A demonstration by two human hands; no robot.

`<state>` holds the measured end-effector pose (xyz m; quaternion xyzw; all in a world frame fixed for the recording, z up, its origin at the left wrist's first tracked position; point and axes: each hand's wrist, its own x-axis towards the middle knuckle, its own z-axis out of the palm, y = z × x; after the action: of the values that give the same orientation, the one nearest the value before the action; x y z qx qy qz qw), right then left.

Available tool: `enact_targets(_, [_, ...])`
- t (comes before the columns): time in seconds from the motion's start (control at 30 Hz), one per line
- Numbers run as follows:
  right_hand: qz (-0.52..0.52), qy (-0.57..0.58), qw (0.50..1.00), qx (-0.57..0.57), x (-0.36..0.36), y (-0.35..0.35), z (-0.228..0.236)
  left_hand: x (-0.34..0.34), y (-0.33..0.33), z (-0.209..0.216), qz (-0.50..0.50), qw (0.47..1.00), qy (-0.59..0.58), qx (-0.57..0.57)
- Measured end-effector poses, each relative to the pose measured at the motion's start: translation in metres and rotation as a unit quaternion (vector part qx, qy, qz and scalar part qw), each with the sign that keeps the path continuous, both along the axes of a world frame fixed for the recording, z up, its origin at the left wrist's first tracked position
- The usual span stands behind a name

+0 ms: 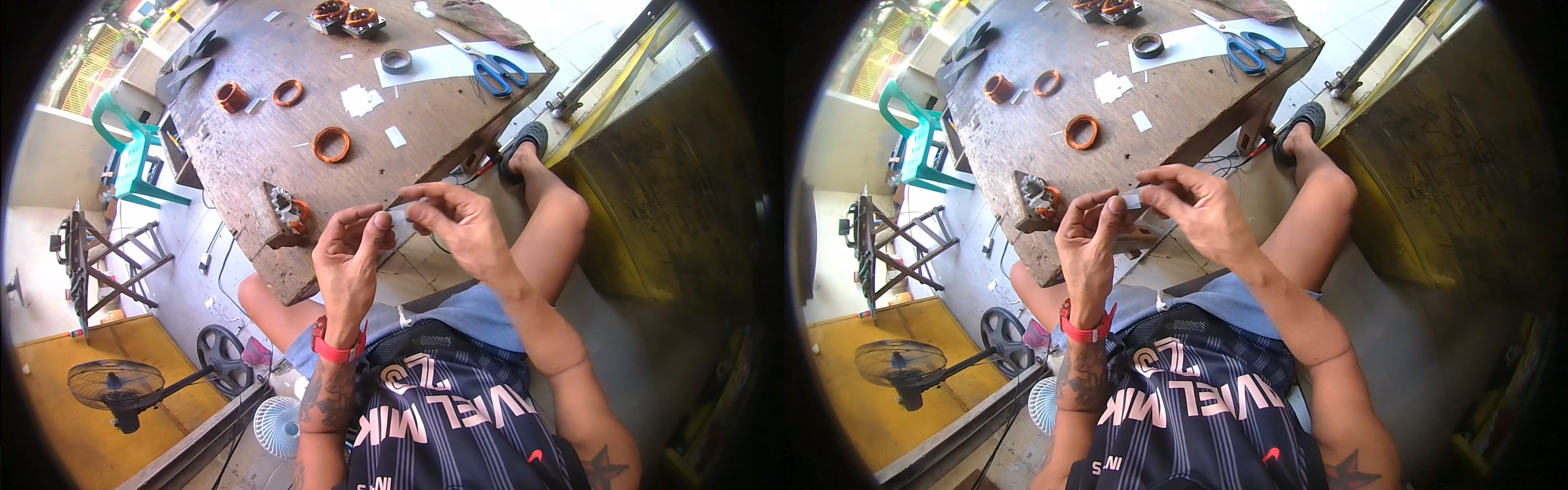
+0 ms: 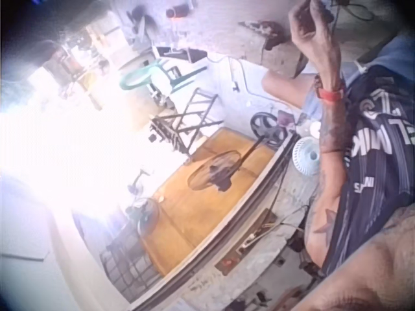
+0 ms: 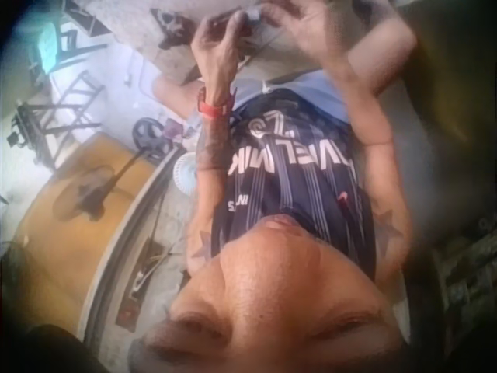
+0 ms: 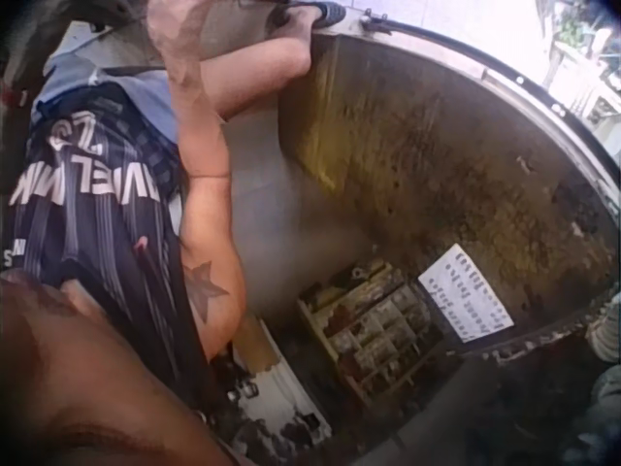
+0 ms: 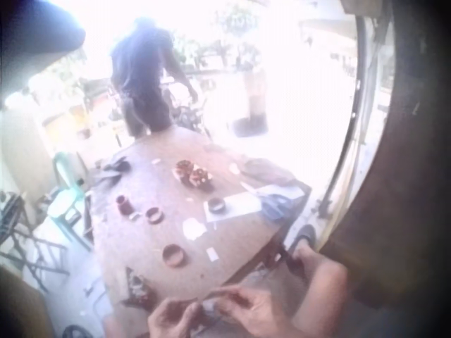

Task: The person cuts small rectangular pieces from a white sheet using scissors, then uses the pieces to wrap and secure copper coils onto a metal core. The person handles the coils and core by hand, placing each wrapped coil into position on the core.

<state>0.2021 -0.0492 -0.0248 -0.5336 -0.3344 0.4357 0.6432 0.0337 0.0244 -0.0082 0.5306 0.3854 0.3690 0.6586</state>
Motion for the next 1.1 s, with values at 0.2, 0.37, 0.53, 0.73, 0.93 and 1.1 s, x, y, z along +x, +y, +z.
enact_targets(0.2, [0.013,0.03,0.999,-0.016,-0.021,0.004,0.003,-0.009,-0.006,0.003,-0.009,1.0,0.002,0.023])
enact_targets(0.37, [0.021,0.065,0.997,0.035,-0.031,0.002,0.004,-0.021,-0.006,0.009,-0.037,0.999,-0.013,0.001])
enact_targets(0.53, [0.035,-0.038,0.997,0.057,-0.033,-0.002,0.008,-0.029,-0.007,0.015,-0.026,0.999,-0.033,-0.003])
enact_targets(0.73, [0.002,-0.284,0.95,0.132,-0.028,-0.004,0.018,-0.042,-0.006,0.02,-0.059,0.998,-0.005,0.034])
enact_targets(0.93, [-0.022,-0.364,0.914,0.176,-0.034,-0.004,0.029,-0.052,-0.007,0.025,-0.065,0.991,0.041,0.106])
enact_targets(1.1, [-0.037,-0.428,0.872,0.236,-0.038,-0.006,0.033,-0.058,-0.003,0.029,-0.088,0.966,0.087,0.226])
